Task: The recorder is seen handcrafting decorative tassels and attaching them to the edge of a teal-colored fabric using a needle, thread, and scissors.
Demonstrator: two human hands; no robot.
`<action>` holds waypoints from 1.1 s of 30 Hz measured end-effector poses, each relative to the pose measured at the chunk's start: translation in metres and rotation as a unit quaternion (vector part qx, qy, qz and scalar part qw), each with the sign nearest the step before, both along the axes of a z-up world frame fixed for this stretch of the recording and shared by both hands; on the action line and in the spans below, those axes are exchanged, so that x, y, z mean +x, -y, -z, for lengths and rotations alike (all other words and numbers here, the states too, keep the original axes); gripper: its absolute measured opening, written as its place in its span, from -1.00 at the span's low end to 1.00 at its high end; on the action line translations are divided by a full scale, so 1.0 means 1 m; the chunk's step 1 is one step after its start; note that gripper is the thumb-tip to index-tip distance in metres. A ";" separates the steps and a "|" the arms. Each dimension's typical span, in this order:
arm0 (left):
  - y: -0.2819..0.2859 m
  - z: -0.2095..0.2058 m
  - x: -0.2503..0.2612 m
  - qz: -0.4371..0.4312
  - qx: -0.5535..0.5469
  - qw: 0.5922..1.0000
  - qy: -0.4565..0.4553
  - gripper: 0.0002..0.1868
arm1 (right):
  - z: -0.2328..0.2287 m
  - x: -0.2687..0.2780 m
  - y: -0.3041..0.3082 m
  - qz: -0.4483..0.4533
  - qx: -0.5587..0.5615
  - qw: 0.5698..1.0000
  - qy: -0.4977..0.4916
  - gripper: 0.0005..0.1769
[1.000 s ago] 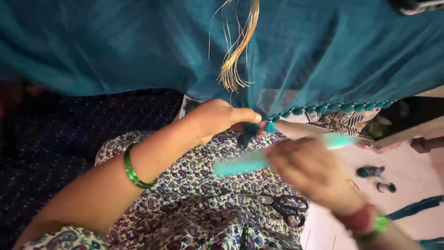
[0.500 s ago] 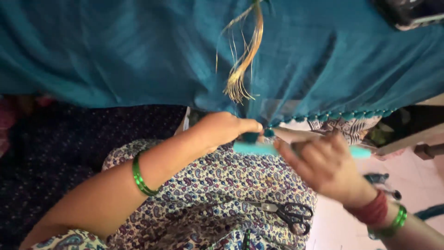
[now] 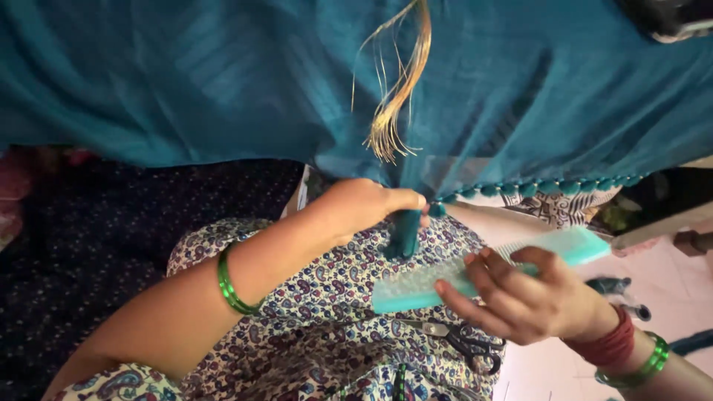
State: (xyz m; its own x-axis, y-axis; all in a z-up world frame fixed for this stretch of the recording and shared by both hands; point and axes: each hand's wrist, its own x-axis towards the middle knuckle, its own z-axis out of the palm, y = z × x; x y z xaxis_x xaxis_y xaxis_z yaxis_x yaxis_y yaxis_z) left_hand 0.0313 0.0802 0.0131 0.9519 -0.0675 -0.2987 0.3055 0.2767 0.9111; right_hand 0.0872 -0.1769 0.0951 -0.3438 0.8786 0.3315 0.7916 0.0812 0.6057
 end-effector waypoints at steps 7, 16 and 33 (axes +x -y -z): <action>0.006 -0.027 -0.003 -0.059 0.192 0.977 -0.067 -0.63 | 0.003 0.012 -0.001 0.099 0.006 0.994 -0.049 -0.49; 0.007 -0.010 -0.002 -0.049 0.067 0.997 -0.003 -0.64 | -0.007 0.007 0.000 0.016 0.050 0.998 0.034 -0.51; 0.037 0.021 -0.031 -0.145 0.202 0.955 0.165 -0.71 | 0.115 -0.055 -0.007 0.005 -0.057 0.943 -0.328 -0.54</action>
